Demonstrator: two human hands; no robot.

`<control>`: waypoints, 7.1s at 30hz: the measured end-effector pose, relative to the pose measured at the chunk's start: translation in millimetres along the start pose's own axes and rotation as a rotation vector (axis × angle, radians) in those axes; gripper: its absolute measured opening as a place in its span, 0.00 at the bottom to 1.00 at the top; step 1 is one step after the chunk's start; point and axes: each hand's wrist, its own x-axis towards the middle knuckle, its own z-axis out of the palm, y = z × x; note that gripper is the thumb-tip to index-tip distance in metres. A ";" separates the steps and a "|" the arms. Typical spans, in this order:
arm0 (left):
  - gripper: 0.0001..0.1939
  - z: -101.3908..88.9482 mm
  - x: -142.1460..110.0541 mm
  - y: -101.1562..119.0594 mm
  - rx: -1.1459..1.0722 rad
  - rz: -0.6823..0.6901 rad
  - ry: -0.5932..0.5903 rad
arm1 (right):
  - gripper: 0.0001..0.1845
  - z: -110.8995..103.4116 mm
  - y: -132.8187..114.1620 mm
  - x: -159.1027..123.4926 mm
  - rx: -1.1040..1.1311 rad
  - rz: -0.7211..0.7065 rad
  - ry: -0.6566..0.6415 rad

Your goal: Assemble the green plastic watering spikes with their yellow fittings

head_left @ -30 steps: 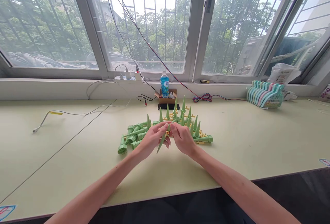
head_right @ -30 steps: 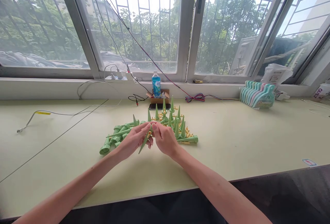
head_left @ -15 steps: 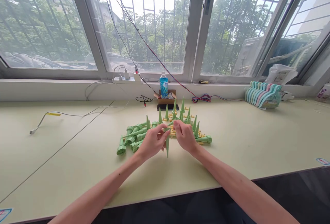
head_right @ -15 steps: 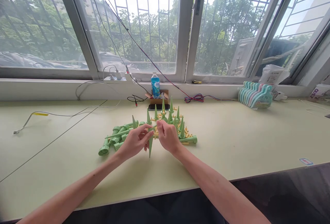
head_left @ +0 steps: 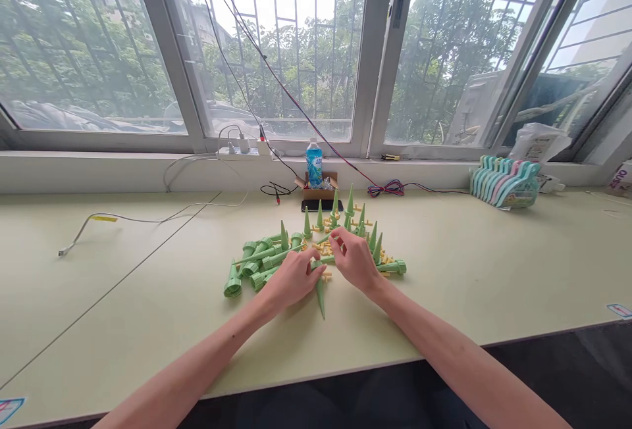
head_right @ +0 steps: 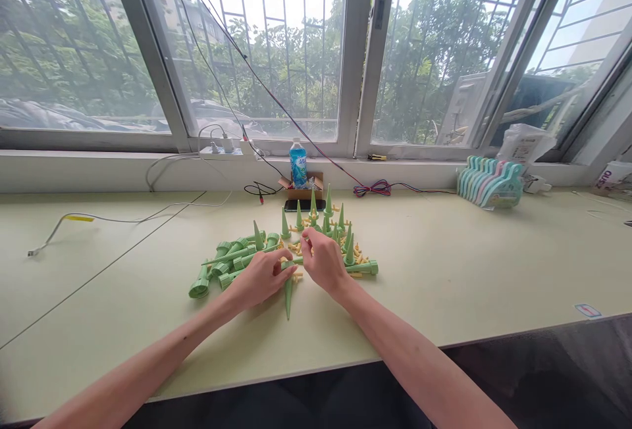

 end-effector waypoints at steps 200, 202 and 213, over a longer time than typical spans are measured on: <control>0.07 -7.7 6.7 9.8 0.234 0.110 0.222 | 0.14 -0.5 -11.8 -4.8 0.268 0.044 -0.213; 0.07 -7.5 6.8 9.3 0.233 0.118 0.225 | 0.14 -0.6 -11.6 -4.8 0.266 0.044 -0.214; 0.06 -7.7 7.0 10.6 0.242 0.127 0.202 | 0.14 0.0 -11.5 -5.0 0.240 0.014 -0.223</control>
